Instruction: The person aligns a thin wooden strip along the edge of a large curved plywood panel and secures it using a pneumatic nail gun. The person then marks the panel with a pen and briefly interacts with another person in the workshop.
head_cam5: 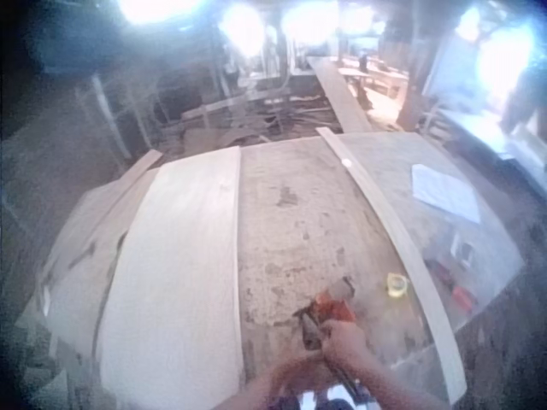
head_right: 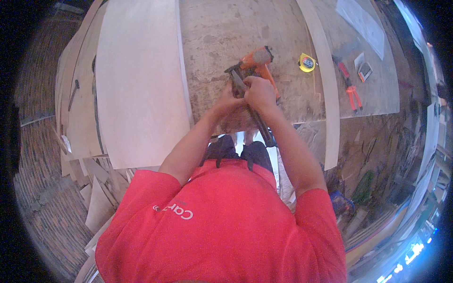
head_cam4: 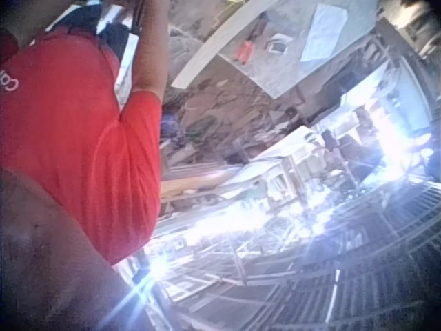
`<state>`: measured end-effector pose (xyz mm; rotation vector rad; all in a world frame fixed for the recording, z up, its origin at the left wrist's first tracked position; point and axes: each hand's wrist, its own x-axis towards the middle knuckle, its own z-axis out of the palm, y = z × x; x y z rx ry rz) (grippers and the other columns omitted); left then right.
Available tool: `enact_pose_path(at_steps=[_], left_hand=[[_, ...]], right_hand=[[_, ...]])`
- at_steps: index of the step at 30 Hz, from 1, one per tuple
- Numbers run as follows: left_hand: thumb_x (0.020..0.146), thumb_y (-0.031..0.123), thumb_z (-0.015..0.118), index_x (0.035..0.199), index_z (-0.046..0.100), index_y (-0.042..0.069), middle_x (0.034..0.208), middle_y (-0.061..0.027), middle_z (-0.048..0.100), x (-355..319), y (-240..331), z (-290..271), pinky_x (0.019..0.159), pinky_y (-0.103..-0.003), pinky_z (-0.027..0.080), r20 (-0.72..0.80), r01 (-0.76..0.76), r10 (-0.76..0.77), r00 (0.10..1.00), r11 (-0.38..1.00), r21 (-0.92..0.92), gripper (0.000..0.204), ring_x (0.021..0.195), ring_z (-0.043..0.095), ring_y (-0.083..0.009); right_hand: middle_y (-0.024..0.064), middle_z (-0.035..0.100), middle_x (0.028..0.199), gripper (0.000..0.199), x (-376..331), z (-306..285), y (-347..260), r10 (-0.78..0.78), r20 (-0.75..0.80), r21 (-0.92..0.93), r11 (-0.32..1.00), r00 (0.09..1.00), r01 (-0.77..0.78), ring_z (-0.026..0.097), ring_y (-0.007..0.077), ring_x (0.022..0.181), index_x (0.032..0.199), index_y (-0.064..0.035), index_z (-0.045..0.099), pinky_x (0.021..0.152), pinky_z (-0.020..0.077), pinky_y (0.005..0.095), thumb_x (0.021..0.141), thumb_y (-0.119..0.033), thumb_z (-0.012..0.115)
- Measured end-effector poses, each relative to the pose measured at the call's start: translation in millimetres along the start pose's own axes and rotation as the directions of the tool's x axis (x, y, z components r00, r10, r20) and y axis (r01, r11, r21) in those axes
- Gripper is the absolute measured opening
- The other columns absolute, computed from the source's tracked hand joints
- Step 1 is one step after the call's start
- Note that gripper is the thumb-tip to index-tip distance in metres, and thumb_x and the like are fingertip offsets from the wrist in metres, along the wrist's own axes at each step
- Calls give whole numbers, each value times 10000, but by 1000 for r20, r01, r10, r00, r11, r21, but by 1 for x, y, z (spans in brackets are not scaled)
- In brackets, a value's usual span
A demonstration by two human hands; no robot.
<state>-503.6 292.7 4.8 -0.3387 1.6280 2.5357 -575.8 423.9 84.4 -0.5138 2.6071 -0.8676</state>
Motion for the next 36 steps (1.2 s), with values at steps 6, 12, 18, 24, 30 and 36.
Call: enact_pose_path(at_steps=[6, 12, 18, 24, 30, 36], left_hand=[[886, 130, 676, 1468, 364, 117, 1298, -84, 606, -1, -1, -10, 951, -402, 536, 31, 141, -137, 990, 970, -197, 661, 1137, 636, -242], [933, 152, 446, 1409, 467, 111, 1336, -114, 617, 2, -10, -22, 928, -460, 524, 155, 247, -193, 969, 778, -577, 478, 1112, 646, -317], [934, 127, 472, 1365, 499, 80, 1273, -154, 654, 1, -5, -18, 907, -459, 539, 133, 238, -198, 971, 781, -577, 434, 1082, 670, -343], [1041, 208, 515, 1316, 507, 57, 1182, -158, 696, 1, 1, -4, 787, -424, 610, -33, 195, -233, 972, 875, -443, 314, 963, 719, -309], [1072, 246, 496, 1272, 542, 53, 1134, -163, 710, 3, 4, 3, 782, -444, 627, -146, 110, -204, 968, 868, -484, 282, 911, 731, -280], [1069, 265, 515, 1241, 569, 54, 1084, -146, 722, 10, -5, 6, 759, -444, 627, -194, 129, -244, 950, 875, -467, 278, 883, 722, -272]], right_hand=[[179, 737, 967, 174, -1, -6, 9, 116, -69, 70, 991, 991, -111, 707, 369, 957, 992, -41, 698, 834, 543, 439, 895, -179, 660], [218, 710, 1000, 204, -31, 3, 20, 41, 44, 74, 996, 998, -45, 674, 442, 982, 1071, -71, 614, 850, 515, 529, 943, -229, 604], [182, 687, 953, 162, -52, -4, 23, 93, 47, 89, 991, 995, -97, 671, 411, 958, 1032, -44, 594, 833, 509, 473, 950, -183, 612], [165, 708, 907, 155, -43, -1, 41, 76, 76, 196, 976, 994, -90, 705, 303, 936, 1022, -6, 587, 807, 519, 402, 950, -139, 622], [212, 709, 987, 183, -33, -15, 22, -8, 140, 228, 973, 990, -24, 683, 408, 993, 1038, -25, 606, 878, 507, 488, 928, -170, 614], [105, 706, 887, 92, -32, -17, 42, -1, 153, 216, 976, 988, -33, 691, 171, 881, 1034, -16, 572, 762, 529, 351, 989, -96, 581]])
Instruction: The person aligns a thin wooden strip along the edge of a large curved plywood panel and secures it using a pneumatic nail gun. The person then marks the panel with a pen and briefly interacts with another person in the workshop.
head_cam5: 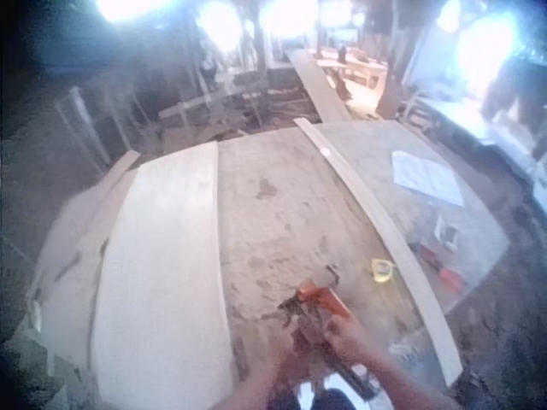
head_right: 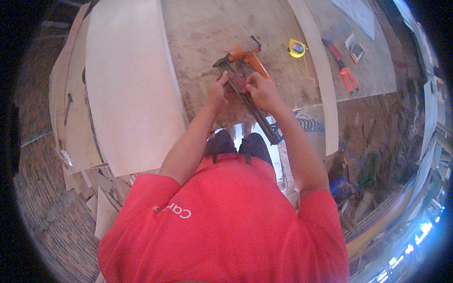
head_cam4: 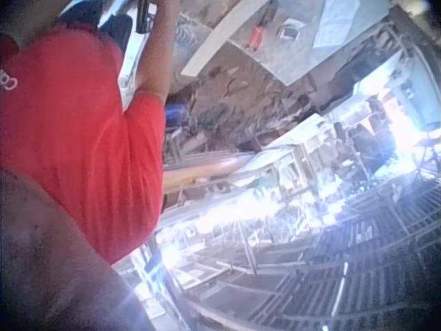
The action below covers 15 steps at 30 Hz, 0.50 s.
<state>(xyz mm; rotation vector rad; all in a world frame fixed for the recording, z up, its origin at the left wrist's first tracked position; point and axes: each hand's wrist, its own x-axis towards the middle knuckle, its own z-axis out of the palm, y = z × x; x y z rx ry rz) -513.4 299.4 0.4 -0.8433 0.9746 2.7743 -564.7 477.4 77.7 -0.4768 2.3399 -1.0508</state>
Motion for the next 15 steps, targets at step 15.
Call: enact_pose_path(at_steps=[15], left_hand=[[1079, 261, 481, 1233, 536, 41, 1112, -177, 711, -7, 0, 15, 800, -503, 630, -32, -6, 4, 999, 998, -67, 275, 921, 729, -369]], right_hand=[[57, 740, 922, 142, -191, -30, 74, 522, -132, 676, 669, 842, -309, 674, 150, 895, 1097, -85, 572, 842, 473, 331, 1013, -198, 561]])
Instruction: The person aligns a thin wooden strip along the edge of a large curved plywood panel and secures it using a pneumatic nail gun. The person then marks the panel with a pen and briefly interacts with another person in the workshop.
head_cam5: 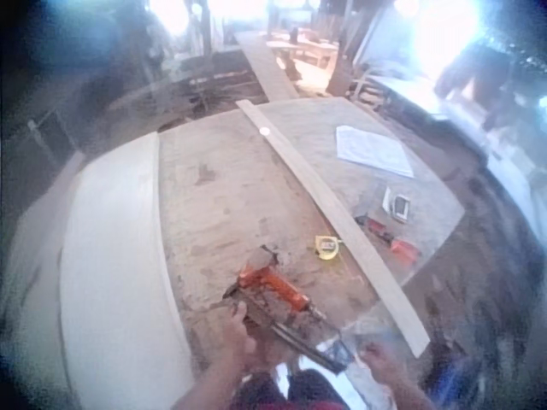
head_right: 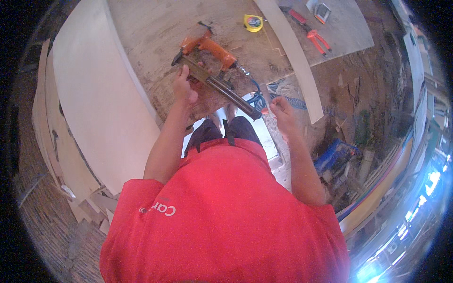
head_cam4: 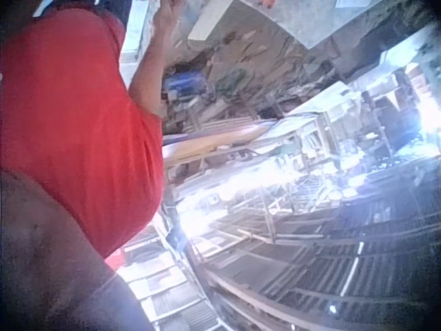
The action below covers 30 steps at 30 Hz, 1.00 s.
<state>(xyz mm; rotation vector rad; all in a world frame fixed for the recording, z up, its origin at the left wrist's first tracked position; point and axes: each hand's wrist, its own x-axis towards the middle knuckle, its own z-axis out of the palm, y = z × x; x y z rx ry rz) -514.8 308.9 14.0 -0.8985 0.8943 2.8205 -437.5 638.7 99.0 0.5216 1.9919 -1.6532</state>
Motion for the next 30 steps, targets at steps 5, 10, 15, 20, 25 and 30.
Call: enact_pose_path(at_steps=[5, 10, 15, 20, 25, 30], left_hand=[[1080, 262, 473, 1229, 497, 52, 1133, -189, 702, 0, 1, 3, 843, -505, 623, 5, 18, -18, 1000, 1000, 2, 259, 955, 722, -396], [1079, 262, 476, 1242, 474, 63, 1144, -191, 697, 1, 1, 0, 882, -517, 613, 49, 10, -12, 999, 999, 37, 256, 977, 713, -400], [1071, 254, 500, 1239, 491, 60, 1152, -188, 694, -2, 6, 3, 898, -532, 608, 36, -2, 1, 999, 999, 32, 257, 991, 706, -405], [1079, 279, 476, 1239, 484, 49, 1163, -193, 684, 4, 1, -2, 904, -548, 605, 35, 4, -5, 999, 1000, 23, 281, 1011, 701, -419], [1091, 307, 436, 1235, 494, 35, 1160, -196, 683, 13, 1, -11, 891, -548, 605, -10, 44, -44, 999, 999, 0, 314, 1010, 699, -433], [1089, 311, 452, 1245, 501, 45, 1135, -179, 700, 19, 8, -20, 843, -514, 606, 66, 74, -76, 995, 997, 21, 313, 957, 710, -406]], right_hand=[[60, 718, 924, 137, -5, 7, 9, -48, 32, 497, 868, 998, 26, 659, 149, 900, 1113, -94, 572, 888, 455, 310, 998, -166, 594], [72, 707, 921, 141, -3, 13, 3, -208, -2, 274, 941, 978, 201, 677, 166, 913, 1110, -71, 590, 891, 472, 310, 1000, -157, 607], [68, 718, 938, 164, 0, 24, 1, -137, 16, 246, 961, 990, 129, 644, 157, 919, 1095, -59, 608, 894, 445, 314, 978, -173, 628], [46, 689, 882, 172, 2, 21, 0, -72, 1, 463, 884, 997, 63, 628, 137, 841, 1103, -58, 610, 801, 462, 291, 982, -179, 628], [30, 660, 813, 184, -2, 0, -2, -81, -53, 514, 852, 995, 97, 614, 120, 743, 1124, -56, 617, 722, 458, 266, 980, -169, 636], [35, 682, 858, 172, 18, -17, 7, -43, 28, 129, 991, 999, 39, 648, 136, 768, 1087, -57, 629, 703, 461, 286, 981, -192, 634]])
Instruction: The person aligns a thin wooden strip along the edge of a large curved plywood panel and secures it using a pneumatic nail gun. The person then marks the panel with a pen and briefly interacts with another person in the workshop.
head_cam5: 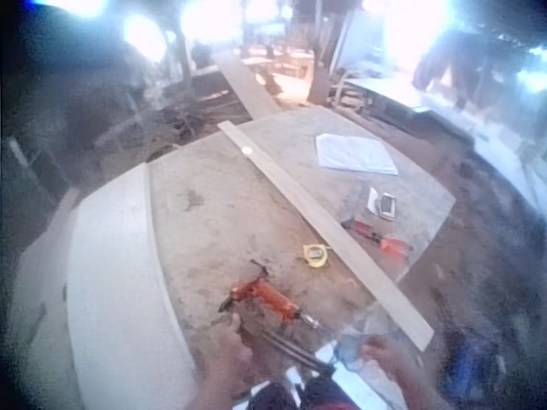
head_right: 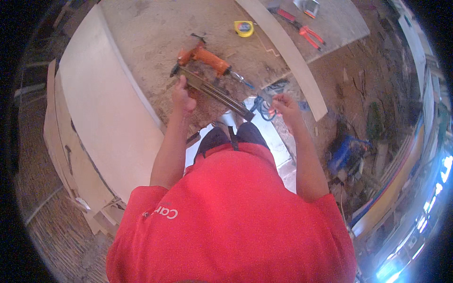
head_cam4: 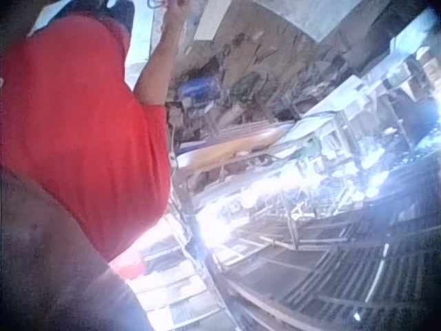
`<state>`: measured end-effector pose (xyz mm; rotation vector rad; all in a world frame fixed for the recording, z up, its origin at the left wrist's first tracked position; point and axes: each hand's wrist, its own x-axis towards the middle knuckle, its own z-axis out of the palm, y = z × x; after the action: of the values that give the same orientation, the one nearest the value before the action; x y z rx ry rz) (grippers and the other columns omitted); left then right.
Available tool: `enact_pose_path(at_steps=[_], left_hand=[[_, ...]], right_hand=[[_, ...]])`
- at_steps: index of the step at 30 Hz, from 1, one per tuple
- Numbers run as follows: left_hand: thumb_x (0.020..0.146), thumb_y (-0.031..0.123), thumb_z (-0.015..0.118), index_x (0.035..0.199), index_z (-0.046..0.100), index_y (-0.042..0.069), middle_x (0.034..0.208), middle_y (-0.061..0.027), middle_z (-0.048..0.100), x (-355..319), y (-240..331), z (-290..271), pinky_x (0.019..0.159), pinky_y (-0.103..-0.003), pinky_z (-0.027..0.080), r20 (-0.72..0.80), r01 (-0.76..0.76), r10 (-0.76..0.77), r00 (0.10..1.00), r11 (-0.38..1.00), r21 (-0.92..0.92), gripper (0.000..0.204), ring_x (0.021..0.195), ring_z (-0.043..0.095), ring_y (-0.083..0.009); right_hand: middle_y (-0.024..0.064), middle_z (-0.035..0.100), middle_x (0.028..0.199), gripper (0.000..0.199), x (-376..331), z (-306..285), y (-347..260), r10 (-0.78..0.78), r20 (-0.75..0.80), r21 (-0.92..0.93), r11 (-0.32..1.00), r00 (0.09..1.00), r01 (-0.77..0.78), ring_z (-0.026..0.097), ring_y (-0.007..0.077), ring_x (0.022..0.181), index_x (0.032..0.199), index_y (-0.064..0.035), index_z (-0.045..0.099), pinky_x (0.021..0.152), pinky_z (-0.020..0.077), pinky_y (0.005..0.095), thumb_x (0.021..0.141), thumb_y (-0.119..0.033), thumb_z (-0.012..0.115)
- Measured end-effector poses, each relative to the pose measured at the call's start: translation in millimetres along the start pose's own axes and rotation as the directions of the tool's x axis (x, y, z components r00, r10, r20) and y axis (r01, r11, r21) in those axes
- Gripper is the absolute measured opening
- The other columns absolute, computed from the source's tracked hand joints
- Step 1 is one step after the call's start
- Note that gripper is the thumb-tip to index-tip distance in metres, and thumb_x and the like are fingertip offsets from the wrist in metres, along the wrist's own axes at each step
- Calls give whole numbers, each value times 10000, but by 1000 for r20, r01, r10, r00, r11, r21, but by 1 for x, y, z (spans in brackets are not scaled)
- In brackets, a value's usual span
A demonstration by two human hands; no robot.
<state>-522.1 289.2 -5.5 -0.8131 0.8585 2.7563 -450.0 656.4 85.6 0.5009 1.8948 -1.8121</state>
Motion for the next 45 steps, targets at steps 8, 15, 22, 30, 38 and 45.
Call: enact_pose_path(at_steps=[8, 15, 22, 30, 38, 45], left_hand=[[1081, 283, 487, 1249, 527, 74, 1117, -156, 713, -10, 5, 3, 831, -511, 602, -43, -41, 45, 998, 994, 97, 271, 934, 716, -366], [1093, 374, 427, 1293, 535, 36, 1135, -154, 695, -11, 3, 1, 927, -513, 552, 42, -28, 26, 999, 999, 40, 407, 1035, 684, -340], [1096, 464, 332, 1339, 514, 28, 1203, -201, 667, -13, 10, -2, 987, -527, 524, 89, 67, -61, 994, 995, -73, 531, 1094, 666, -385], [1091, 425, 393, 1339, 524, 10, 1205, -195, 685, -13, 6, -11, 938, -525, 558, 92, -24, 27, 995, 999, -31, 501, 1055, 690, -345], [1085, 420, 429, 1265, 553, 56, 1112, -157, 715, -11, 2, -1, 779, -452, 607, -32, -19, 17, 999, 999, -41, 425, 925, 722, -317], [1098, 393, 404, 1237, 582, 99, 1100, -137, 709, -13, 8, -2, 804, -451, 594, -93, 43, -45, 995, 999, -16, 371, 940, 711, -292]], right_hand=[[35, 727, 867, 210, 21, 19, 5, 60, -12, -109, 992, 998, -61, 666, 114, 779, 1145, -80, 637, 695, 448, 252, 985, -216, 640], [72, 748, 948, 263, 39, 11, 21, 2, 70, -358, 933, 998, 23, 691, 128, 854, 1223, -68, 634, 758, 449, 241, 993, -195, 622], [113, 738, 1066, 240, 57, 98, -74, -153, 167, -433, 876, 974, 212, 679, 227, 985, 1130, -24, 642, 880, 489, 384, 977, -208, 637], [208, 668, 922, 147, 80, 198, -65, -396, 494, -674, 387, 774, 629, 617, 419, 958, 1036, -75, 636, 829, 473, 536, 939, -185, 625], [193, 658, 954, 141, 70, 169, -48, -336, 457, -718, 406, 823, 565, 626, 389, 898, 1016, -52, 627, 800, 485, 478, 940, -169, 645], [194, 697, 959, 179, 89, 191, -80, -404, 250, -610, 640, 880, 467, 683, 349, 863, 992, -35, 738, 794, 530, 419, 890, -176, 694]])
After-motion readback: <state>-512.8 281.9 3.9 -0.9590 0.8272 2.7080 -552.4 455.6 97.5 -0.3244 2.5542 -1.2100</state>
